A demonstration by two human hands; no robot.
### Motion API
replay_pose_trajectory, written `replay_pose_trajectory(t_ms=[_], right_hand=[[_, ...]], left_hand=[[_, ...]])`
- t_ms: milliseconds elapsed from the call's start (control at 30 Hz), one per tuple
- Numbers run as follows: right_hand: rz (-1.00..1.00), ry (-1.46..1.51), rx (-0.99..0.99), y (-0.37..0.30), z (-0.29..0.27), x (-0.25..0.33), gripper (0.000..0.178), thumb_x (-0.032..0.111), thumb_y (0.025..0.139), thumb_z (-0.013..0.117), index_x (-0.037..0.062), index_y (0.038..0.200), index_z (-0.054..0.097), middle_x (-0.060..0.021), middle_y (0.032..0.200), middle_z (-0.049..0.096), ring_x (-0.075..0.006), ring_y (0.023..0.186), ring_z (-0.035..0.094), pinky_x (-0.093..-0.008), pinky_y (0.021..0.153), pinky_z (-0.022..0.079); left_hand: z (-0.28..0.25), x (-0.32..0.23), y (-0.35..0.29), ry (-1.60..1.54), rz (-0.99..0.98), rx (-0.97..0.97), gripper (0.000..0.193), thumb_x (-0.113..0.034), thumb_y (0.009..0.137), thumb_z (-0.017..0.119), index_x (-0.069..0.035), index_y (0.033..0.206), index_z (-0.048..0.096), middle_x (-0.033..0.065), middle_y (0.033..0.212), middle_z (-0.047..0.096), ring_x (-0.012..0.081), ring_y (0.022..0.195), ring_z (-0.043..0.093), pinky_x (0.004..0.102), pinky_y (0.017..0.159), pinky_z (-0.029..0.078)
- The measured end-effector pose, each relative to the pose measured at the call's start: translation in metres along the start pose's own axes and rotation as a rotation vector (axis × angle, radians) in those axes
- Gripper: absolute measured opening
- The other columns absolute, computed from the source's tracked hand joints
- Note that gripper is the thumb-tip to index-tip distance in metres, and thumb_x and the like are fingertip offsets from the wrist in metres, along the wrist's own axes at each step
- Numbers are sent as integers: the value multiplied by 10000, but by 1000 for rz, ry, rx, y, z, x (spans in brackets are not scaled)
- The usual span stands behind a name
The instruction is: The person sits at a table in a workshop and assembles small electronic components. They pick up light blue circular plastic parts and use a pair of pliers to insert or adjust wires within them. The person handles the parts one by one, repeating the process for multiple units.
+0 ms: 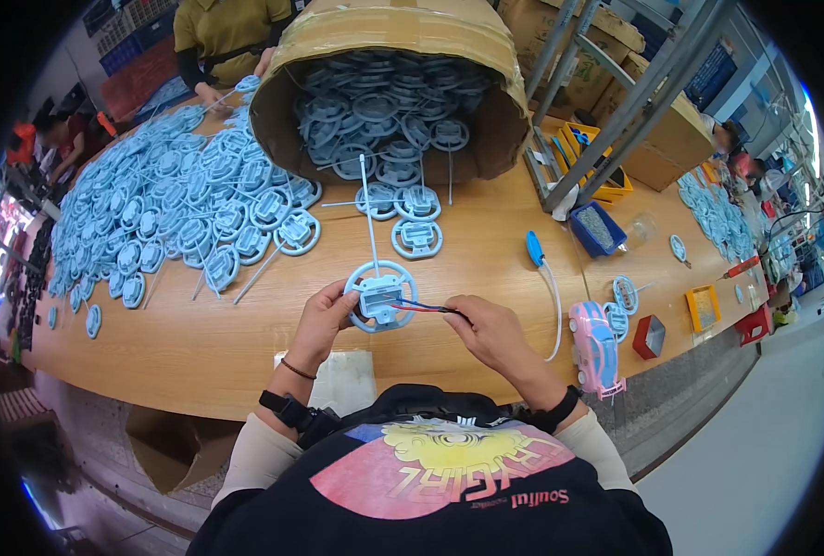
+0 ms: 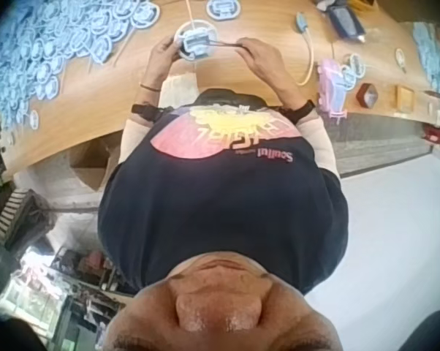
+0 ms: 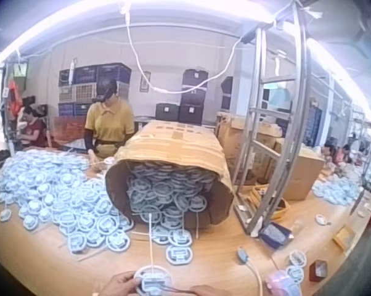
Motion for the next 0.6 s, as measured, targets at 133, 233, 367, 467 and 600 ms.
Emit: replay_pose_trajectory(t_ms=[133, 233, 367, 467, 600], right_hand=[[-3, 13, 24, 1, 5, -2, 147, 206, 826, 552, 67, 860, 588, -107, 790, 605, -300, 718, 575, -379, 619, 449], [14, 34, 64, 3, 7, -3, 143, 202, 816, 564, 63, 837, 587, -115, 759, 605, -304, 692, 572, -379, 603, 444], [49, 122, 108, 3, 13, -13, 156, 190, 808, 587, 40, 849, 588, -113, 680, 585, -248, 599, 556, -326, 556, 429], [107, 186, 142, 2, 17, -17, 151, 176, 803, 591, 30, 840, 583, -112, 659, 570, -218, 574, 533, -308, 552, 419], [132, 258, 161, 2, 23, -23, 144, 157, 796, 606, 18, 816, 577, -94, 656, 577, -172, 573, 522, -297, 550, 415]], left_hand=[[11, -2, 0, -26, -14, 32, 287, -146, 892, 518, 2, 1137, 523, 43, 920, 604, 104, 783, 594, 251, 685, 522], [14, -1, 2, -30, -23, 28, 288, -144, 888, 527, -2, 1137, 526, 44, 920, 608, 99, 783, 594, 238, 676, 516], [19, 0, 1, -29, -40, 30, 293, -149, 888, 528, -5, 1143, 524, 39, 913, 610, 95, 776, 593, 230, 664, 513], [21, 1, 0, -30, -43, 11, 289, -152, 888, 529, -10, 1140, 525, 37, 915, 608, 93, 781, 592, 234, 670, 512], [26, 5, -1, -68, -79, 47, 278, -167, 895, 518, -15, 1127, 527, 40, 939, 603, 93, 787, 584, 240, 677, 509]])
Point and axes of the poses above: each hand's wrist, its own y-axis towards the middle knuckle, its own z-axis out of the palm, x = y × z, the point moved 9 cm from there along y, towards the middle knuckle
